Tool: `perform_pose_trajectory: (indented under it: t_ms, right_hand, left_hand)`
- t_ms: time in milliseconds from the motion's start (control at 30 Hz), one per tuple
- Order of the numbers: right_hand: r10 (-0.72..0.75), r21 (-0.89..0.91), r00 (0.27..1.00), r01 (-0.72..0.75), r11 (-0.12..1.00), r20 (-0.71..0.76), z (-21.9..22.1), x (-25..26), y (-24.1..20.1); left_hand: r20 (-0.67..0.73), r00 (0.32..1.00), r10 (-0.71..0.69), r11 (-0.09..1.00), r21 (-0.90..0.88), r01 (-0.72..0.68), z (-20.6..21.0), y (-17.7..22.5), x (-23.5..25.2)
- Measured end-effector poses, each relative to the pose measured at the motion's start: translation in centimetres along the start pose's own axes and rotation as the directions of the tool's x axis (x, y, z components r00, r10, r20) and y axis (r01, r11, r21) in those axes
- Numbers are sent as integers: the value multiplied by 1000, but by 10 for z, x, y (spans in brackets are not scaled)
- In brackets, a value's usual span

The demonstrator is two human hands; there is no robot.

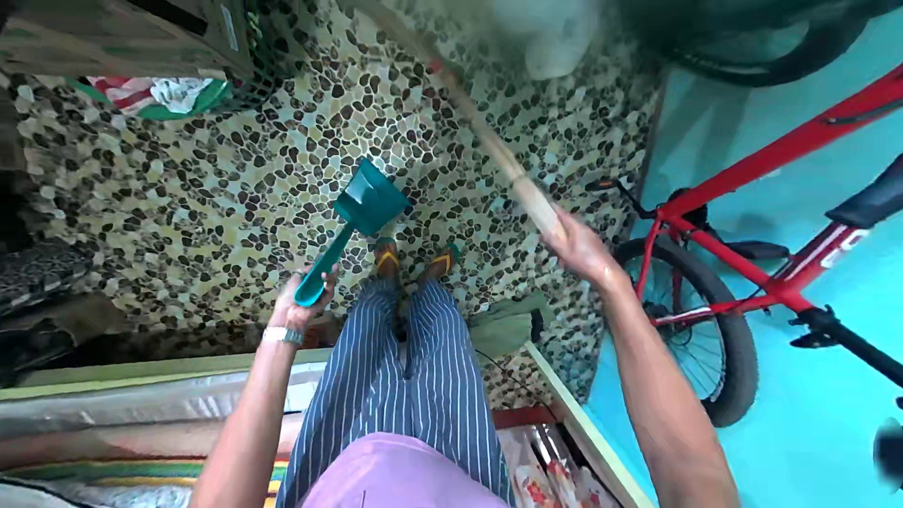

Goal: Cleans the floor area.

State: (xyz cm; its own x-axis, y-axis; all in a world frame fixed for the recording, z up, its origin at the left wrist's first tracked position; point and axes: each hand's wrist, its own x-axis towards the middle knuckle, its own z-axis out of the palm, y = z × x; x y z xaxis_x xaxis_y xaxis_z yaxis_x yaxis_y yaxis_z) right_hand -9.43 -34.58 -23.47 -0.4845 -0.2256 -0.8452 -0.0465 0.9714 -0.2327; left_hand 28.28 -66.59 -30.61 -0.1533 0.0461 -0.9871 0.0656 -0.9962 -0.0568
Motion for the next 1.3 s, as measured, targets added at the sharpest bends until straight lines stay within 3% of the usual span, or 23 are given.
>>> perform_pose_trajectory:
  t_ms: [200,267,333,500,667,767,900,1000,1067,1167,1233,1300]
  right_hand:
    - [56,207,997,-46,977,-44,13,190,-126]
    - [54,85,998,-51,995,-33,28,221,-158]
    - [11,-78,1000,-11,997,-3,48,229,-162]
    - [-27,-309,987,77,948,161,75,146,-76]
    - [45,-216,902,54,975,430,123,36,46]
    - [53,-168,877,32,985,478,142,-33,79]
    - [79,-221,910,15,975,407,142,-119,116]
    - [139,-185,968,-100,978,210,141,-190,154]
    - [210,-65,973,-204,977,95,148,-225,183]
    - [406,214,914,-399,892,14,165,-225,206]
    - [533,437,842,-511,740,82,171,-184,190]
    - [573,642,805,-522,561,153,178,-125,168]
  left_hand:
    - [-5,999,41,941,-336,-40,-5,-17,5]
    - [-22,998,59,922,-381,-63,0,-20,11]
    - [-53,997,60,909,-410,-77,3,-24,14]
    - [-93,995,45,929,-362,-76,28,-24,16]
    - [-98,994,45,955,-289,-72,38,-19,23]
    - [-73,996,43,964,-259,-61,35,-23,23]
    - [-39,998,52,982,-180,-58,19,-22,12]
    - [-40,997,59,996,-70,-61,-3,-5,-5]
    - [-32,998,55,998,2,-55,-19,9,-17]
    - [-47,997,67,979,195,-56,-32,27,-31]
    - [-71,995,75,960,274,-53,-33,34,-31]
    - [-105,991,80,948,317,-43,-26,38,-25]
